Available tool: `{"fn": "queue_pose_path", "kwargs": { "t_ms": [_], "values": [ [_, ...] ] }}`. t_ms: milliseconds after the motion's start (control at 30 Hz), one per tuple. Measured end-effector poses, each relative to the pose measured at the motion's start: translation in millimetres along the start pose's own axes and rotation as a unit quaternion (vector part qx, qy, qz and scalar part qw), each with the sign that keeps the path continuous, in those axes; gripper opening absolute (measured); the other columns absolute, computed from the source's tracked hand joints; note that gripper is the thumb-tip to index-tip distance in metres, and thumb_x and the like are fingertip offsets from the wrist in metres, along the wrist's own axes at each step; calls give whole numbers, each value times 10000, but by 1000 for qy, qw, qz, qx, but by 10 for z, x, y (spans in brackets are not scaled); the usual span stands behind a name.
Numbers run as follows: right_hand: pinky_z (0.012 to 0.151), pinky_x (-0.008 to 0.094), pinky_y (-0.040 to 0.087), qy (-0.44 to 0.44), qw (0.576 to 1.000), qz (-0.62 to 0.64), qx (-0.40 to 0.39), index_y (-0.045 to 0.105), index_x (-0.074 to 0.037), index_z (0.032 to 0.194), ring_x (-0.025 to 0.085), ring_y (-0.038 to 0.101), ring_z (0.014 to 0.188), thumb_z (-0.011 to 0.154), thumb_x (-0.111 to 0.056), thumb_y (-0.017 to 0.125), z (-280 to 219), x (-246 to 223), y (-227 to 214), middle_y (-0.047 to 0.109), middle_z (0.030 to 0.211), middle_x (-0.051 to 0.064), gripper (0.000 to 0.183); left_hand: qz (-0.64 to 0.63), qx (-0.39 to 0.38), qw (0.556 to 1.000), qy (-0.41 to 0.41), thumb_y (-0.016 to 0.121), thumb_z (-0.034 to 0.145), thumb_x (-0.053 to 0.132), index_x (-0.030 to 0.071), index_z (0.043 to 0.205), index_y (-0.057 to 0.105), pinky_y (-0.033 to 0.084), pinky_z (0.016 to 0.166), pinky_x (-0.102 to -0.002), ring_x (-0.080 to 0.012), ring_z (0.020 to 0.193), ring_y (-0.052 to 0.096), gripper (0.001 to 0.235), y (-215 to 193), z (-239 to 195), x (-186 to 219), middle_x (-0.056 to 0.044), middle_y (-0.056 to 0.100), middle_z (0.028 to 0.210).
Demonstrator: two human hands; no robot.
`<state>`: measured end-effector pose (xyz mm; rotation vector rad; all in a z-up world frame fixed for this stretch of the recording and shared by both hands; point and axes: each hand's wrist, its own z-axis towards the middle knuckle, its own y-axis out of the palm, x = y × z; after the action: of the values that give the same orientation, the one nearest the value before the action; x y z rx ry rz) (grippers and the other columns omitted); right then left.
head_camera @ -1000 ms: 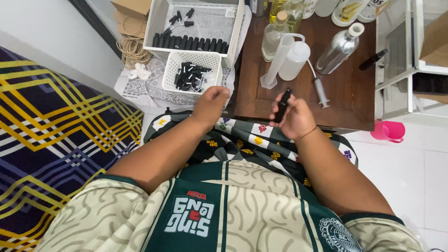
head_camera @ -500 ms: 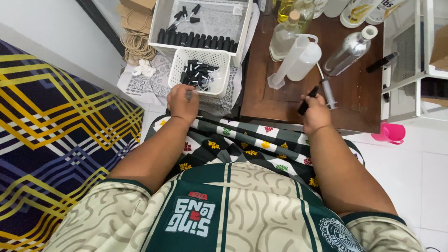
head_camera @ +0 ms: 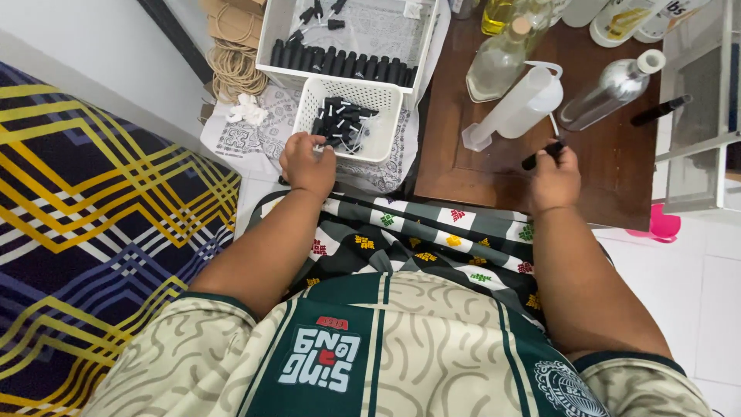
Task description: Pouring fragrance liquid into a measuring cylinder and assembling perfume sprayer components
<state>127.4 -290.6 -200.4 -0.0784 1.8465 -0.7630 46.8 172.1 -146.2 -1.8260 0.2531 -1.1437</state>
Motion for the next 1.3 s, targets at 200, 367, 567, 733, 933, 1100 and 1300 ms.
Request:
{"fn": "queue_pose_path", "kwargs": {
  "t_ms": [200,367,567,733,933,1100,1300],
  "values": [
    [794,330,566,47,906,407,-106,617,-308,1091,211,742,907,929,-328,519,23,-138,45,694,980,8,190,-9,11,998,57,648,902,346,283,1002,644,284,1129,-503,-269,1379,357,119,-93,-11,156,80,471,1322],
    [686,364,619,43,911,375,-168,559,-291,1217,216,712,811,969,-283,520,-484,-555,-53,652,908,22,251,21,11,998,66,639,874,349,296,950,686,257,1128,-514,-251,1380,377,104,88,74,157,94,524,1301],
    [809,462,512,80,759,597,-248,748,-359,1034,247,673,981,925,-412,674,-294,-796,-644,708,1002,-55,142,-18,-6,998,64,605,820,317,353,879,753,246,1101,-486,-193,1326,463,163,16,75,304,99,606,1329],
    [804,466,588,-35,824,488,-286,658,-316,1199,227,704,1026,975,-409,742,-380,-887,-811,693,1101,-14,256,5,15,989,146,598,779,309,348,841,748,192,1101,-474,-198,1318,449,167,109,76,335,96,621,1274],
    [631,453,567,1,855,431,-289,574,-264,1160,267,674,854,978,-350,647,-657,-1024,-763,641,996,45,214,27,-4,983,184,591,791,252,301,851,757,184,1116,-512,-214,1336,443,183,137,-14,532,60,611,1280],
    [637,444,610,141,822,515,-200,657,-236,912,258,670,705,757,-758,554,-1059,-1219,-797,604,765,36,554,105,-37,982,152,578,879,400,336,991,662,166,1170,-563,-219,1427,330,155,438,59,353,93,534,1312],
    [577,419,508,158,837,498,-164,608,-233,897,245,565,630,899,-644,502,-924,-865,-702,517,730,22,424,102,-26,986,132,574,878,349,314,987,665,159,1182,-581,-194,1419,336,147,483,4,438,104,553,1283]
  ]
}}
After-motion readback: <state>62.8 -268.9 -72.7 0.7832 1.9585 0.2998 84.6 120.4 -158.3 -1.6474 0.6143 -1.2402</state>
